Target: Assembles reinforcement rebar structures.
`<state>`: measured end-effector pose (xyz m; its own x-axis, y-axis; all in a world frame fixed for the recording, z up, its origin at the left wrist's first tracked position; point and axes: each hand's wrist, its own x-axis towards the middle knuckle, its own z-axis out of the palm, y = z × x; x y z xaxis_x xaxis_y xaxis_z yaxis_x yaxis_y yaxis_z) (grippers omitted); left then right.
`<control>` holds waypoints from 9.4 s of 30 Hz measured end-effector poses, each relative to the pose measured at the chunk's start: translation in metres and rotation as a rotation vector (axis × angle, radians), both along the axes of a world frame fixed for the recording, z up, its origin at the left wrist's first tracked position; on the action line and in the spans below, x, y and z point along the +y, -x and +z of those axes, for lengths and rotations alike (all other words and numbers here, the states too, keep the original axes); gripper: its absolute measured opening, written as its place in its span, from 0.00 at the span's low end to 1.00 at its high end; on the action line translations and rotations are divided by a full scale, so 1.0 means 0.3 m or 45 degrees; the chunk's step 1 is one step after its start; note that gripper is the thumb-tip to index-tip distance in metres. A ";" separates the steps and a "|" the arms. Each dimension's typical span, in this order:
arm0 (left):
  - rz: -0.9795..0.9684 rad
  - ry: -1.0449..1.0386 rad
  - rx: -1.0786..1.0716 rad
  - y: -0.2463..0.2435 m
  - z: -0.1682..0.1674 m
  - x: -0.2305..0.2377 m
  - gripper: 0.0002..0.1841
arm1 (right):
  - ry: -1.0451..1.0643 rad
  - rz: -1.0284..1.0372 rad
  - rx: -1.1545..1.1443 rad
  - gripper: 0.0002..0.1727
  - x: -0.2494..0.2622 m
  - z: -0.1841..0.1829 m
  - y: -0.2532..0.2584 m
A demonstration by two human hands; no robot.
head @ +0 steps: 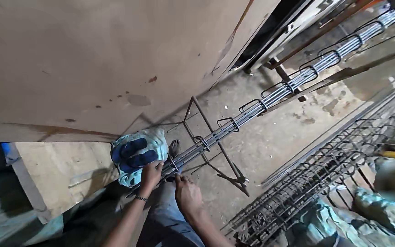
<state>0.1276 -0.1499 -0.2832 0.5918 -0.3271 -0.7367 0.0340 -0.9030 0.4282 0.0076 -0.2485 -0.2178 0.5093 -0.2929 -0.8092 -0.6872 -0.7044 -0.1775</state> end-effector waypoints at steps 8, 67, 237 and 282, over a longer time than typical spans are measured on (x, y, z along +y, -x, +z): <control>0.037 -0.100 0.203 -0.032 -0.057 -0.055 0.27 | 0.034 0.061 -0.028 0.27 0.027 -0.073 -0.066; 0.516 0.097 0.075 0.029 -0.061 -0.121 0.14 | -0.896 1.223 0.543 0.12 -0.566 -0.499 -0.608; 0.409 0.467 -0.078 0.076 0.268 0.444 0.15 | 0.575 -1.150 -1.889 0.13 -0.459 0.544 0.354; -0.093 1.487 -0.777 0.045 -0.589 0.038 0.23 | -0.184 1.900 0.090 0.12 -0.648 -0.007 -0.777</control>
<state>0.1141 -0.1386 -0.4598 0.6802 -0.6291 0.3762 -0.4738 0.0142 0.8805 0.2406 -0.4430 -0.2200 0.2189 0.5287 -0.8201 0.6174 -0.7259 -0.3031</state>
